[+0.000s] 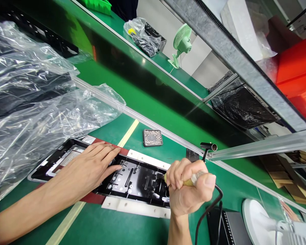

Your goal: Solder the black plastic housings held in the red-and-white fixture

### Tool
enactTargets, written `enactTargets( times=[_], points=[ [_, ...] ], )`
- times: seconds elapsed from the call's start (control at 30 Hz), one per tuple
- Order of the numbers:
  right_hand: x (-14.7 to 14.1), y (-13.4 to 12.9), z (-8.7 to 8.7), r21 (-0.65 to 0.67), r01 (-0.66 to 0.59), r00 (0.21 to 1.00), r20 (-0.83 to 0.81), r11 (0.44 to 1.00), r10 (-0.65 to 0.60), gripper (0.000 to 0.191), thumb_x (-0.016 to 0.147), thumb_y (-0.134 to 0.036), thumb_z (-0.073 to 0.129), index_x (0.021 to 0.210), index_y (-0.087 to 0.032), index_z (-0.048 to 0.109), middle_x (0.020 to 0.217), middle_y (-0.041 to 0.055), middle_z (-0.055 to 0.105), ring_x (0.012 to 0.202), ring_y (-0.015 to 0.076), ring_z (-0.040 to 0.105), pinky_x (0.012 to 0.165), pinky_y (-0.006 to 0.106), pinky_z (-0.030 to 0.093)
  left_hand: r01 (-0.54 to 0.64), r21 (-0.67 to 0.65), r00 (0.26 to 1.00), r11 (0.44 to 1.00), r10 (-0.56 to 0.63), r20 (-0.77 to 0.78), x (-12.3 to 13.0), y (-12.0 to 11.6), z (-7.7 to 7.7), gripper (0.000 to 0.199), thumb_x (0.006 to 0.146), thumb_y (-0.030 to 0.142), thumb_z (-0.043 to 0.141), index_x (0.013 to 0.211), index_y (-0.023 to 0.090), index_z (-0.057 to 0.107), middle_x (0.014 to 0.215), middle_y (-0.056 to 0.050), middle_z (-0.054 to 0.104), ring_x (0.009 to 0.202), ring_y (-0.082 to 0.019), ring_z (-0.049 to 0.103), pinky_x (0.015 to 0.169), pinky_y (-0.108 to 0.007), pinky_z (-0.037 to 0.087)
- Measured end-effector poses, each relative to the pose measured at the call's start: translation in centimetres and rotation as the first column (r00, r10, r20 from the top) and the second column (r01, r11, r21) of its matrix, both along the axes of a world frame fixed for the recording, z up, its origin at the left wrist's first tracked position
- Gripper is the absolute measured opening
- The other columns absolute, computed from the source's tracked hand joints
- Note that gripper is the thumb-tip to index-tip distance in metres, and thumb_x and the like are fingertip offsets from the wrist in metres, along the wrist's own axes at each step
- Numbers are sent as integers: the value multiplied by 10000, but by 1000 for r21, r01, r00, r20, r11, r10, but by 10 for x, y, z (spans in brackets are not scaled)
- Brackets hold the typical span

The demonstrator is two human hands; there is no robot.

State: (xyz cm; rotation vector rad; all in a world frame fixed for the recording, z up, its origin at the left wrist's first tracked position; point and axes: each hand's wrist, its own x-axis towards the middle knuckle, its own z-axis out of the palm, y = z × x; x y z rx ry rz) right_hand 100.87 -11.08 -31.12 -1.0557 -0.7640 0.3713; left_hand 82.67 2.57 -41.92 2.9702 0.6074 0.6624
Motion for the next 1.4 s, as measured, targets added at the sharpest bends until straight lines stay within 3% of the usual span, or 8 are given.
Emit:
enactTargets(
  times=[0.8, 1.4],
  points=[
    [0, -1, -1, -10, 14, 1000, -3, 1000, -14, 518, 935, -579, 442, 581, -206, 507, 405, -74, 382, 311, 83, 332, 309, 219, 355, -3, -1, 1000, 1000, 3, -3, -1, 1, 0, 437, 1019, 432, 491, 1175, 69, 677, 1026, -166, 720, 996, -325, 663, 923, -473, 523],
    [-1, 0, 0, -12, 43, 999, -10, 999, -43, 486, 937, -529, 434, 577, -210, 503, 400, -75, 366, 312, 86, 320, 301, 221, 350, -18, -88, 999, 996, 15, -33, -3, -1, -1, 439, 1019, 446, 487, 1202, 85, 657, 1062, -172, 709, 1049, -340, 643, 956, -497, 496]
  ],
)
